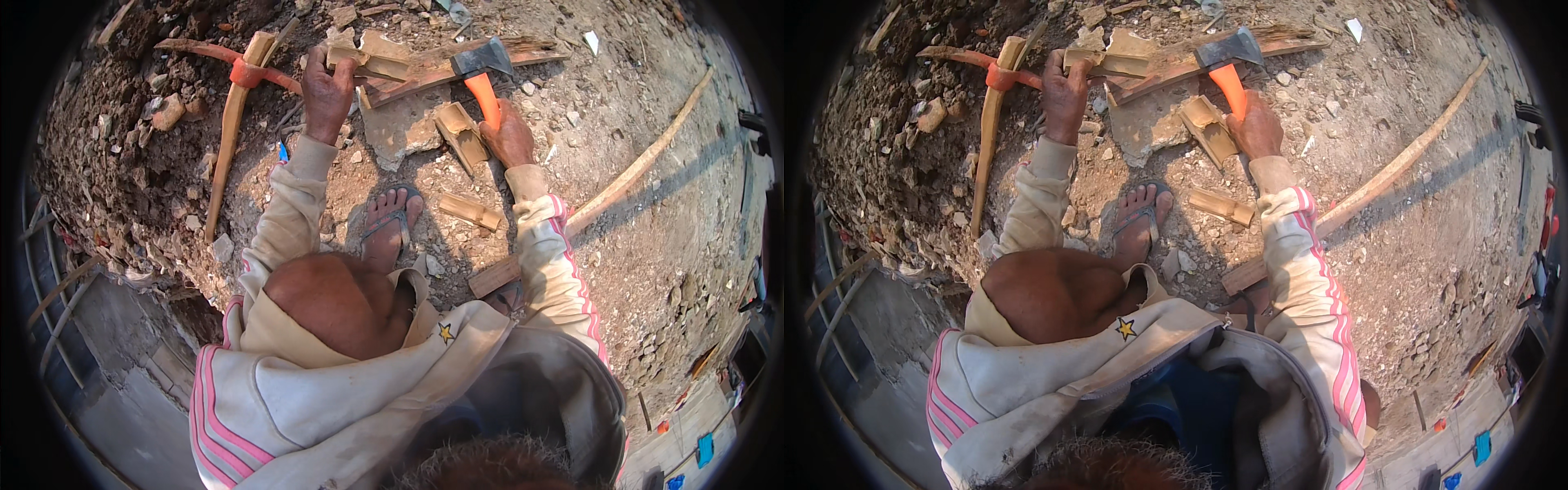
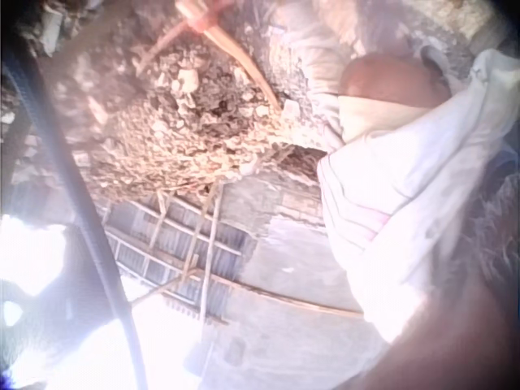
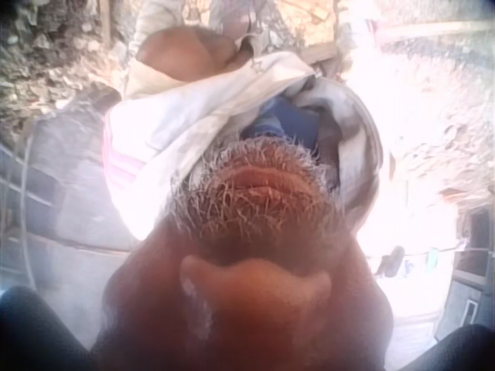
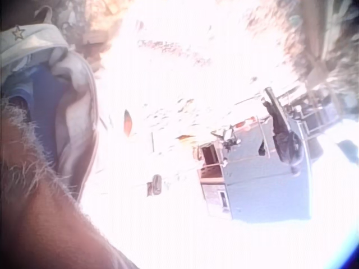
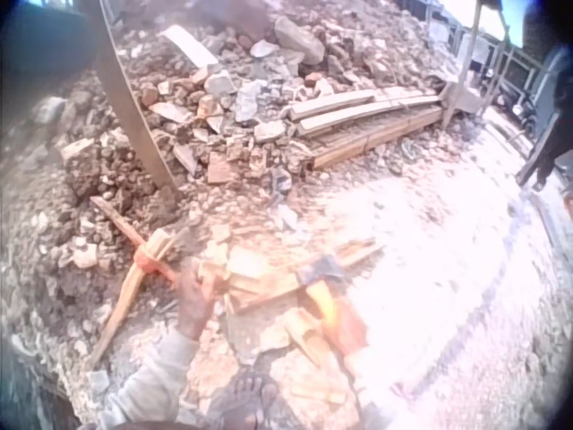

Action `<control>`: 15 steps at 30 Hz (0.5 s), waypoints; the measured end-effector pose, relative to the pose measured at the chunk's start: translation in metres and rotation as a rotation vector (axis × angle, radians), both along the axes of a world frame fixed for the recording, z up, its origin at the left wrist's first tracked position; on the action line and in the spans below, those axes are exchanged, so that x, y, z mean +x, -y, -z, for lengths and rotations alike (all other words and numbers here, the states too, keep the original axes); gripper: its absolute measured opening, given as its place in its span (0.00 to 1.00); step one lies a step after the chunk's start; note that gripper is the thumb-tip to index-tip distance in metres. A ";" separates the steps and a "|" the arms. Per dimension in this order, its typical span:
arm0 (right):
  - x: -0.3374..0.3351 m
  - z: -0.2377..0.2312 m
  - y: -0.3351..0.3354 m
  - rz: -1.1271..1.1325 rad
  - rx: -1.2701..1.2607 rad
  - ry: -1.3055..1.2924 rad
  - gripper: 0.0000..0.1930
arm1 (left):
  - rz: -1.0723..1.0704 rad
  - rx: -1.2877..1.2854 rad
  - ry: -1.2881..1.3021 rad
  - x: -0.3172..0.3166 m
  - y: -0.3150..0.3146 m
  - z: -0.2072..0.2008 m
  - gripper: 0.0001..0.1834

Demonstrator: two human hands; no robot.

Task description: The person shapes a segment of bamboo by hand using a small axe, striking the wood to remove pieces while supporting it on a wooden board.

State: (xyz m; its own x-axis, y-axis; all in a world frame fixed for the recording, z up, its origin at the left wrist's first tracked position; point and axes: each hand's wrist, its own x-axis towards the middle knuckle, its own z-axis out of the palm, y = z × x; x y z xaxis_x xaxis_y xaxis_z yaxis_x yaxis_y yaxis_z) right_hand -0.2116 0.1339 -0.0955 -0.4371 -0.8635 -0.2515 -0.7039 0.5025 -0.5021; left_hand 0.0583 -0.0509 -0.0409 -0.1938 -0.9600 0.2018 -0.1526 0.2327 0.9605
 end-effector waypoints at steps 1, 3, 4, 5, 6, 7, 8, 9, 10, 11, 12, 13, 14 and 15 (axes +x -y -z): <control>0.000 0.005 0.002 0.004 -0.015 -0.015 0.28 | 0.007 -0.042 0.072 -0.007 -0.009 -0.014 0.09; -0.003 0.014 0.000 0.037 -0.098 -0.041 0.26 | -0.006 -0.115 0.192 -0.005 -0.003 0.008 0.11; 0.002 0.009 -0.001 0.062 -0.164 -0.048 0.24 | -0.017 -0.150 0.256 -0.006 -0.003 0.008 0.12; 0.007 0.004 -0.001 0.087 -0.229 -0.055 0.23 | -0.036 -0.146 0.249 -0.006 -0.002 0.008 0.15; 0.008 -0.001 0.002 0.076 -0.283 0.002 0.22 | -0.035 -0.179 0.296 -0.005 0.001 0.007 0.15; 0.010 -0.015 0.003 0.068 -0.328 0.063 0.21 | -0.031 -0.205 0.347 -0.002 0.001 0.001 0.16; 0.011 -0.028 0.008 0.058 -0.380 0.119 0.21 | -0.028 -0.236 0.393 0.000 0.004 0.000 0.17; 0.019 -0.040 0.011 0.114 -0.348 0.254 0.19 | -0.022 -0.202 0.443 0.004 0.008 0.003 0.17; 0.021 -0.052 0.016 0.118 -0.344 0.349 0.18 | -0.011 -0.164 0.491 0.008 0.013 0.006 0.17; 0.024 -0.062 0.021 0.119 -0.342 0.449 0.17 | -0.004 -0.129 0.544 0.010 0.015 0.005 0.18; 0.027 -0.068 0.025 0.118 -0.340 0.551 0.16 | -0.012 -0.132 0.536 0.010 0.014 0.006 0.17; 0.033 -0.071 0.027 0.103 -0.329 0.597 0.16 | -0.020 -0.138 0.527 0.005 0.012 0.000 0.17; 0.038 -0.074 0.027 0.087 -0.318 0.644 0.16 | -0.028 -0.144 0.519 0.001 0.012 -0.003 0.16; 0.045 -0.078 0.028 0.071 -0.306 0.691 0.16 | -0.054 -0.150 0.515 -0.001 0.013 0.000 0.15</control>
